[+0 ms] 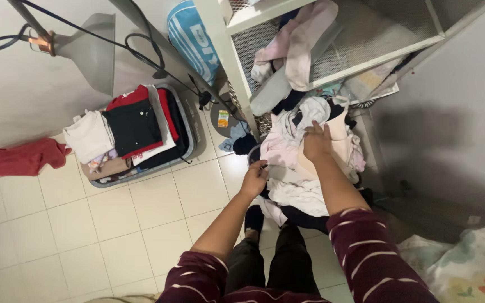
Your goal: The person irons a white shirt using an iron, folds the shirt by hand, and places it into a shelf. The person then irons a small patterned garment and places it into the same shelf.
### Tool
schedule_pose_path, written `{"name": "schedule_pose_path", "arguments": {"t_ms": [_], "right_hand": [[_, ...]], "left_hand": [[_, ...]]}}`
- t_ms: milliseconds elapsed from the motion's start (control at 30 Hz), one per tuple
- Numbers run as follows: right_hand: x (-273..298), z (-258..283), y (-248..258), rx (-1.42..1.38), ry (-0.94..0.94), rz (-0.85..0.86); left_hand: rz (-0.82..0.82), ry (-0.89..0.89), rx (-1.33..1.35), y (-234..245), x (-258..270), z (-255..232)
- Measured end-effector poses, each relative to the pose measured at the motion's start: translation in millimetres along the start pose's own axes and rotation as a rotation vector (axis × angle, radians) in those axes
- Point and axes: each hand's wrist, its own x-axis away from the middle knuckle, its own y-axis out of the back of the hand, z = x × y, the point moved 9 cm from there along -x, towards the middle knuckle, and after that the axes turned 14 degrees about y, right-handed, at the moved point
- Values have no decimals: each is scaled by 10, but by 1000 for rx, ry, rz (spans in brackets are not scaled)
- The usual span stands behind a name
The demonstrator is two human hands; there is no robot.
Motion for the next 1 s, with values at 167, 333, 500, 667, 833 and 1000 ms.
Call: {"name": "schedule_pose_path", "arguments": {"t_ms": [167,333,500,667,833,1000], "right_hand": [[541,-230,301,-694,-101,-556],[1397,-119,774,-1398,-240,-779],[2227,20,1581,-1458,-458,-889],[3123,314,2462,-1348,-516,-902],[4211,397,3034,-645,-607,-848],[5698,460,3142,-17,-1028,-833]], "left_hand": [[58,-55,72,192,427,-647],[-208,-839,-187,246,1259,-1937],[346,-482,201,-429,1268,-2248],[408,-712,-80,-663,2562,-3093],[614,-786,-264,-1341,3590,-3369],[818,-899,-137,-1912,4217,-3385]]}}
